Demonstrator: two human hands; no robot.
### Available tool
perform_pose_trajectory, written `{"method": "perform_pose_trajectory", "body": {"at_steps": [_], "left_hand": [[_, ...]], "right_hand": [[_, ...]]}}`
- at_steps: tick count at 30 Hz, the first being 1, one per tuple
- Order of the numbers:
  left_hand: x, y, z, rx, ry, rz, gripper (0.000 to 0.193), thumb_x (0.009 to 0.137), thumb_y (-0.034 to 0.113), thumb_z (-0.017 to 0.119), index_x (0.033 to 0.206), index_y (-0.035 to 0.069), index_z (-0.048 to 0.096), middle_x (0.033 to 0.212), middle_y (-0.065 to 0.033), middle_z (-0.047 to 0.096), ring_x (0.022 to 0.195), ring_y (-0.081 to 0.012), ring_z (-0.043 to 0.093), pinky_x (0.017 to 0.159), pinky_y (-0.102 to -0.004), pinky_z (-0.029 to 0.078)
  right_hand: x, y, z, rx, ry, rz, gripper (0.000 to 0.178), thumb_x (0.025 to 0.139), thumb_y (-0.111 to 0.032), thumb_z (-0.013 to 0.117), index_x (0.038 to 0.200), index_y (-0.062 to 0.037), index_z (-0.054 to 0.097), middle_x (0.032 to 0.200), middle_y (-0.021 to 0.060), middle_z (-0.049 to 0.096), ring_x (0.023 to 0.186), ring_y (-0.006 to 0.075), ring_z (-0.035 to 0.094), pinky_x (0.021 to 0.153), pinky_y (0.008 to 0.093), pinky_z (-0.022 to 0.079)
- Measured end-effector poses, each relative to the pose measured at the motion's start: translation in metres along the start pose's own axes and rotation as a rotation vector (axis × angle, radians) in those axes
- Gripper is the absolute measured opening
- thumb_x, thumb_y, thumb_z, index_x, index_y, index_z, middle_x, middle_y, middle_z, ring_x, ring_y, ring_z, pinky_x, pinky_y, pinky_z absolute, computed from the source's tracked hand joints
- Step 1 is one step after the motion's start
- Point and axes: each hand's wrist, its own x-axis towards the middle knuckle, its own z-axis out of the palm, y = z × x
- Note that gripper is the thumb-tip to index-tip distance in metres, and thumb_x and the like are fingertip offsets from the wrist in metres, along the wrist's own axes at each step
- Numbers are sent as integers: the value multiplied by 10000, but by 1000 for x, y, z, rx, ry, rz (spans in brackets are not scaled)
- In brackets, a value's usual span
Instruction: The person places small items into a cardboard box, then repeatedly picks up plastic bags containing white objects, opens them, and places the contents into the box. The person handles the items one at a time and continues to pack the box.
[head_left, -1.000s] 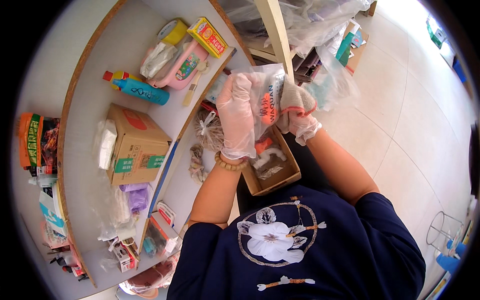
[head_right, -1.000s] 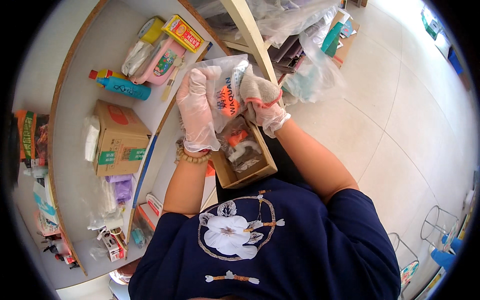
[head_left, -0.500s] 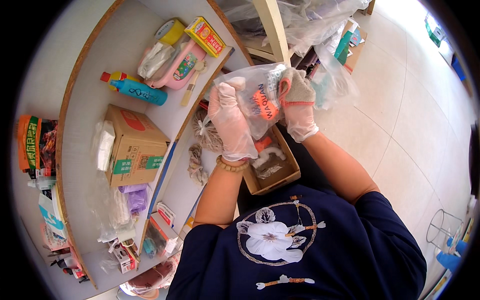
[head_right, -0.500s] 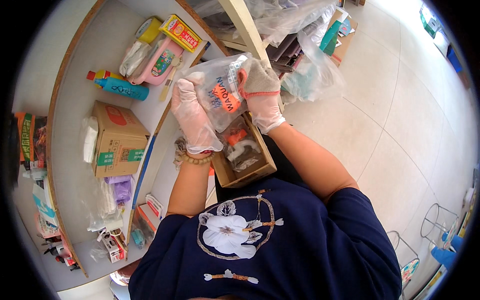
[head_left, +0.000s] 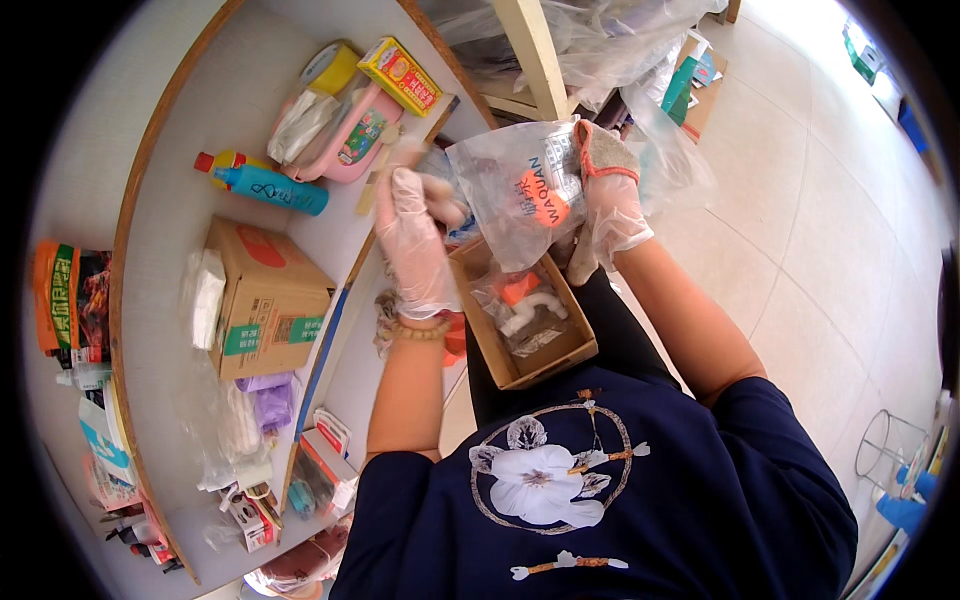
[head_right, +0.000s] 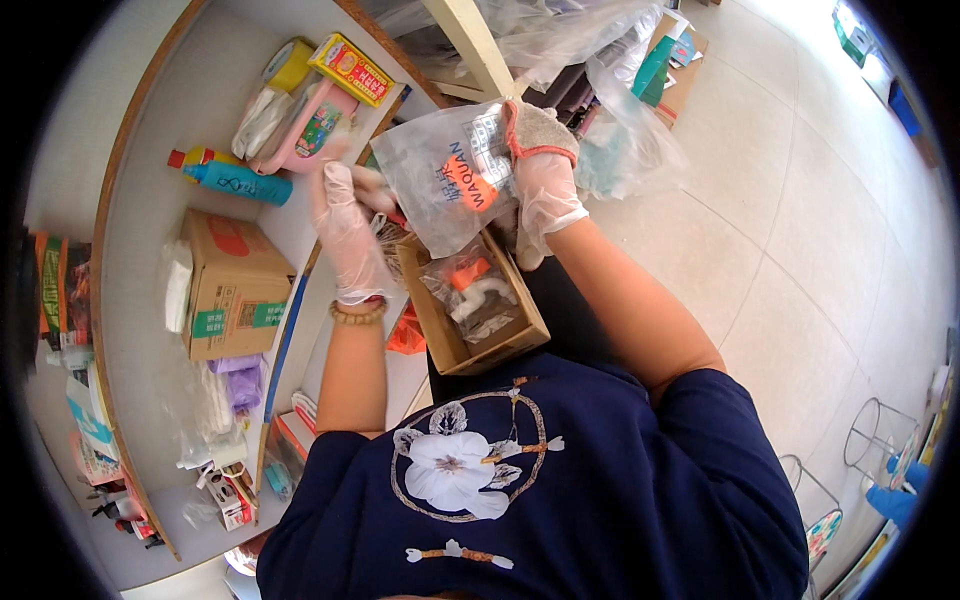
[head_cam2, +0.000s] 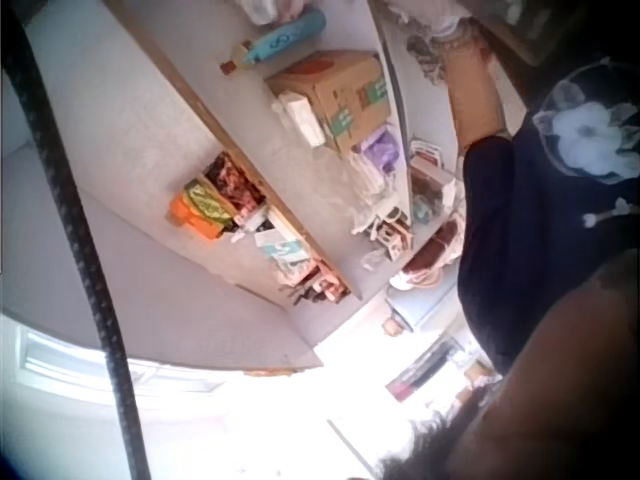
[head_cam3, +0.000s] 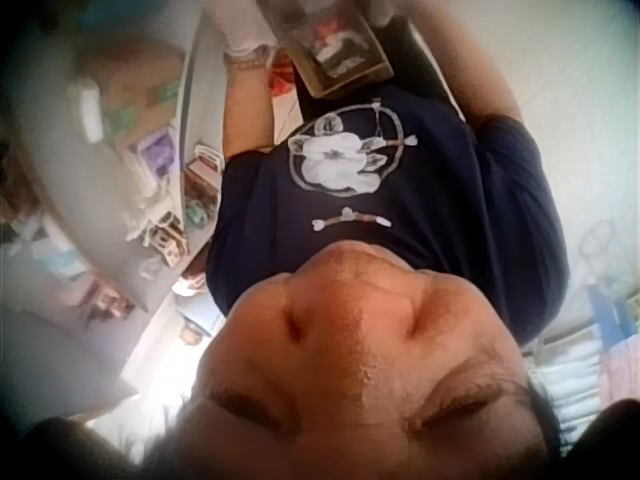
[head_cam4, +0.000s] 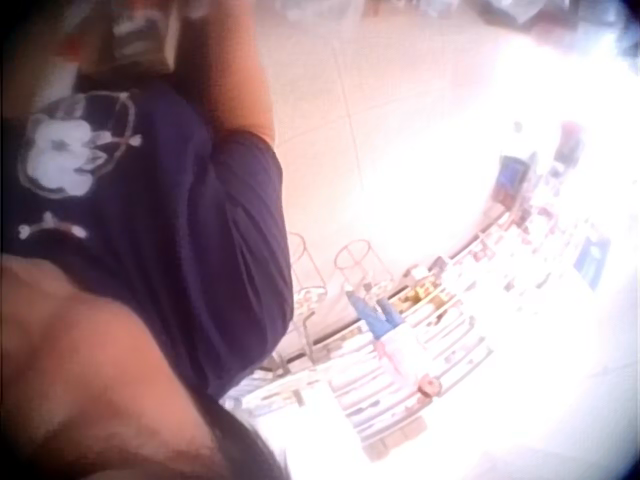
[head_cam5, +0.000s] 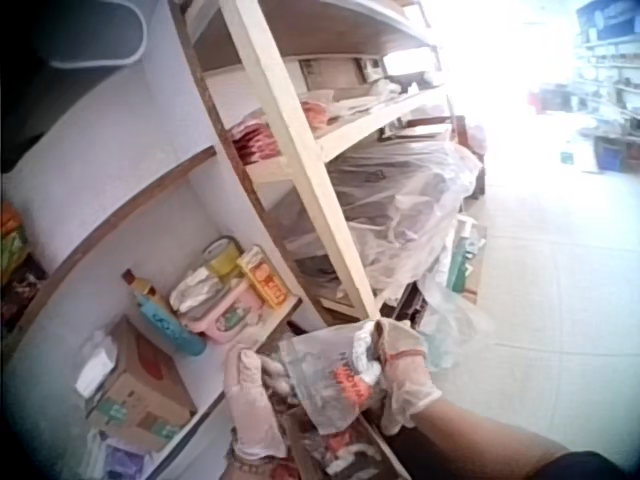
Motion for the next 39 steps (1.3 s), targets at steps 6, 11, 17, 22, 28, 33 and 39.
{"method": "perform_pose_trajectory", "body": {"at_steps": [6,11,17,22,28,33,39], "left_hand": [[20,13,-15,1079,-492,970,576,664,123,739,1204,275,607,1310,-45,471,1227,-308,401,1017,-433,319],[21,12,-9,1176,-622,1139,407,731,133,695,1085,334,691,1276,27,581,1281,-210,434,1113,-420,193],[30,28,-4,1011,-563,926,317,725,68,637,996,227,673,925,22,638,972,-211,577,1034,-435,325],[17,40,9,998,-585,749,58,783,107,621,807,105,568,771,-66,549,770,-274,555,661,-383,462],[3,32,37,974,-580,661,58,825,112,582,874,86,565,793,-101,549,790,-308,581,641,-421,470],[0,15,36,912,-564,520,103,834,102,557,933,74,551,829,-141,542,782,-370,575,638,-435,472],[-23,4,50,784,-460,412,77,867,139,566,855,64,562,802,-146,544,732,-380,558,613,-427,450]], "right_hand": [[7,11,0,88,-131,81,299,945,-267,415,923,-47,617,866,169,655,777,322,648,653,419,496],[14,-1,2,529,-385,503,319,918,-290,469,894,-22,641,819,182,649,744,332,639,647,414,483],[-24,73,13,855,-58,147,162,901,-186,574,1007,-90,651,969,87,653,876,223,619,687,367,492],[-38,38,-69,698,-157,-420,272,873,-120,580,1133,-42,564,1037,73,602,913,191,586,773,297,477],[-45,-20,-62,926,-76,-288,425,778,-112,681,1161,-18,524,1005,69,588,918,155,571,813,285,468],[-44,-24,-52,1316,-171,-46,267,798,-77,688,1035,-6,587,886,30,607,823,87,565,742,237,470],[-37,-9,-27,907,156,-262,197,833,-73,623,1021,-24,594,886,59,627,800,179,599,707,291,475]]}}
